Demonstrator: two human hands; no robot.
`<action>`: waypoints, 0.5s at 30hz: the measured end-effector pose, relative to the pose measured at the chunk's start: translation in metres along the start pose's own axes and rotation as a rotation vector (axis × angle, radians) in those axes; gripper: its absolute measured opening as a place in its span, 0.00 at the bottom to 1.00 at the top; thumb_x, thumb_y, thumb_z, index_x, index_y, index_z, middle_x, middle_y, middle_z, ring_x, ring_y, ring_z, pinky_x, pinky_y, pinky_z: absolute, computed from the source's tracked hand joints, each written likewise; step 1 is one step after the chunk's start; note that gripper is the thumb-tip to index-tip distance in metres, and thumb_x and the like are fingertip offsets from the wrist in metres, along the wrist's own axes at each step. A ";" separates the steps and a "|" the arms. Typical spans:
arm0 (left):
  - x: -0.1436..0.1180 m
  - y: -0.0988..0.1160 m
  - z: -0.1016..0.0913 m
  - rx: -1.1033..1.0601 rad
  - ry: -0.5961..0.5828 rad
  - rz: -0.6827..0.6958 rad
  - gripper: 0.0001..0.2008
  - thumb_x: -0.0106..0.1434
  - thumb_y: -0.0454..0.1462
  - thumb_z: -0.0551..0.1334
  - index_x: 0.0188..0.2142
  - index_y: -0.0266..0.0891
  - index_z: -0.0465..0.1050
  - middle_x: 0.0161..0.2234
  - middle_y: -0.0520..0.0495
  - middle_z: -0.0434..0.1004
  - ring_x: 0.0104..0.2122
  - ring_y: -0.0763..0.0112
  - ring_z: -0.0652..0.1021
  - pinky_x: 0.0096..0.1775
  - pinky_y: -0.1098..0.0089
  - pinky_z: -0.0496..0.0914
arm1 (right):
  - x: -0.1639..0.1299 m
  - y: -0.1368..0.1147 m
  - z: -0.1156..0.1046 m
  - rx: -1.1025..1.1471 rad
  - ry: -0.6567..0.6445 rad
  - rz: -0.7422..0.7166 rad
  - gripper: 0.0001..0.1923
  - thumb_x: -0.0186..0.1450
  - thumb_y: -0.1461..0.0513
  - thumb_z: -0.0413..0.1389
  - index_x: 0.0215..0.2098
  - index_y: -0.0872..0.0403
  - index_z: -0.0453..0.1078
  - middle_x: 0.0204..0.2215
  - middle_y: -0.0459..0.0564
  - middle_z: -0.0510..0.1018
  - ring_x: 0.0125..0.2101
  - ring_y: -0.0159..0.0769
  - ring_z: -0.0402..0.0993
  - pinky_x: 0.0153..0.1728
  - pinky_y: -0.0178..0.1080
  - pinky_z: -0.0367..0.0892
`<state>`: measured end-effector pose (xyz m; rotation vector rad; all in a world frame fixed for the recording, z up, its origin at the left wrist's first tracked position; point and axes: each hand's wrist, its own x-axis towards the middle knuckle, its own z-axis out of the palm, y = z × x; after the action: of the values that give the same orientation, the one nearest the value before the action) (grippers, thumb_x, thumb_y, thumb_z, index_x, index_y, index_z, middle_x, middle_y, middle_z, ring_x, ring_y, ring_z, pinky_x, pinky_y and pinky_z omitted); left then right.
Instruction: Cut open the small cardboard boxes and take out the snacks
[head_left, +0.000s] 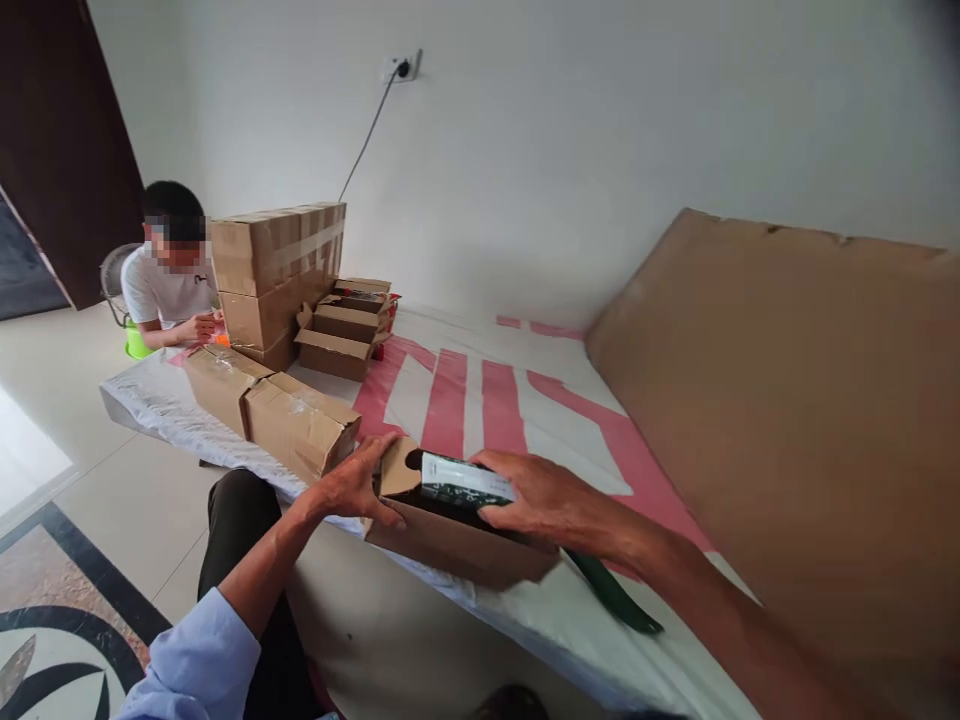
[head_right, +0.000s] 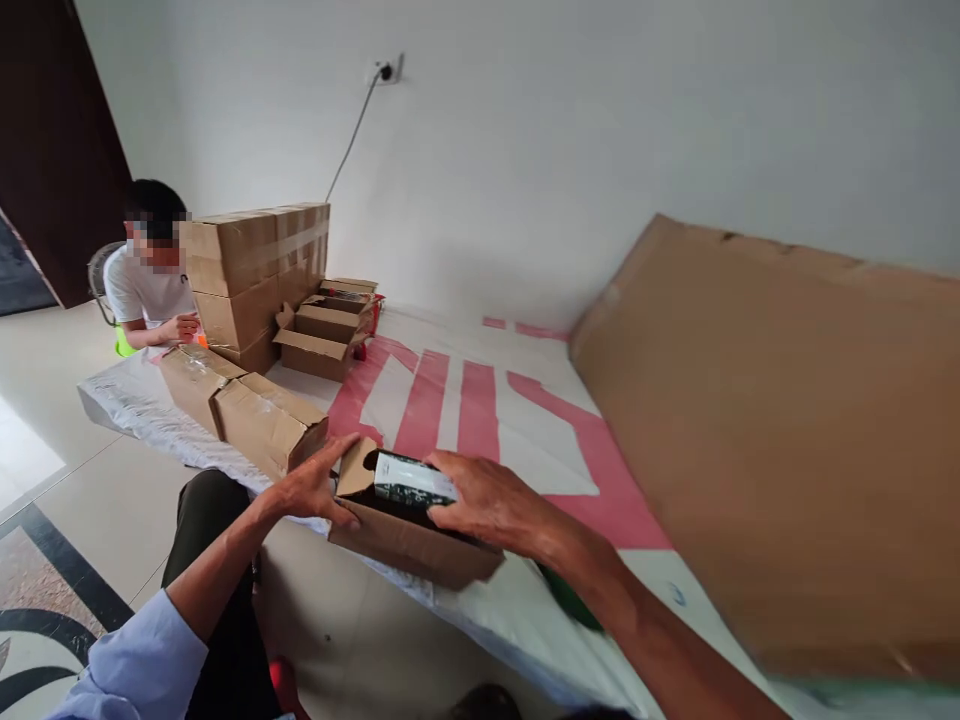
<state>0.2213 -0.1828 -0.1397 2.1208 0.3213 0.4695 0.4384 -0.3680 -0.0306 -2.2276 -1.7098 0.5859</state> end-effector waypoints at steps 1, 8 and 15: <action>0.001 0.000 -0.002 0.010 0.015 -0.008 0.72 0.37 0.48 0.85 0.77 0.40 0.55 0.71 0.31 0.64 0.70 0.33 0.64 0.72 0.44 0.57 | -0.008 -0.001 -0.006 0.052 0.015 0.023 0.16 0.56 0.59 0.60 0.43 0.49 0.78 0.35 0.49 0.84 0.32 0.43 0.78 0.31 0.39 0.66; 0.002 0.005 -0.018 0.157 0.051 -0.023 0.63 0.43 0.37 0.81 0.76 0.43 0.56 0.75 0.33 0.56 0.75 0.37 0.56 0.73 0.43 0.55 | -0.032 0.010 0.009 0.750 0.246 -0.021 0.26 0.58 0.46 0.68 0.48 0.52 0.80 0.36 0.49 0.84 0.37 0.44 0.78 0.36 0.41 0.72; 0.006 0.030 -0.018 0.287 0.085 -0.005 0.46 0.49 0.40 0.80 0.68 0.46 0.70 0.71 0.36 0.62 0.70 0.39 0.66 0.70 0.42 0.63 | -0.019 -0.005 0.033 1.388 0.286 0.027 0.29 0.54 0.41 0.73 0.46 0.50 0.82 0.47 0.57 0.86 0.45 0.50 0.82 0.38 0.46 0.79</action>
<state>0.2199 -0.1837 -0.1041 2.3814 0.4652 0.5376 0.4148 -0.3860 -0.0547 -1.1983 -0.6585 0.9705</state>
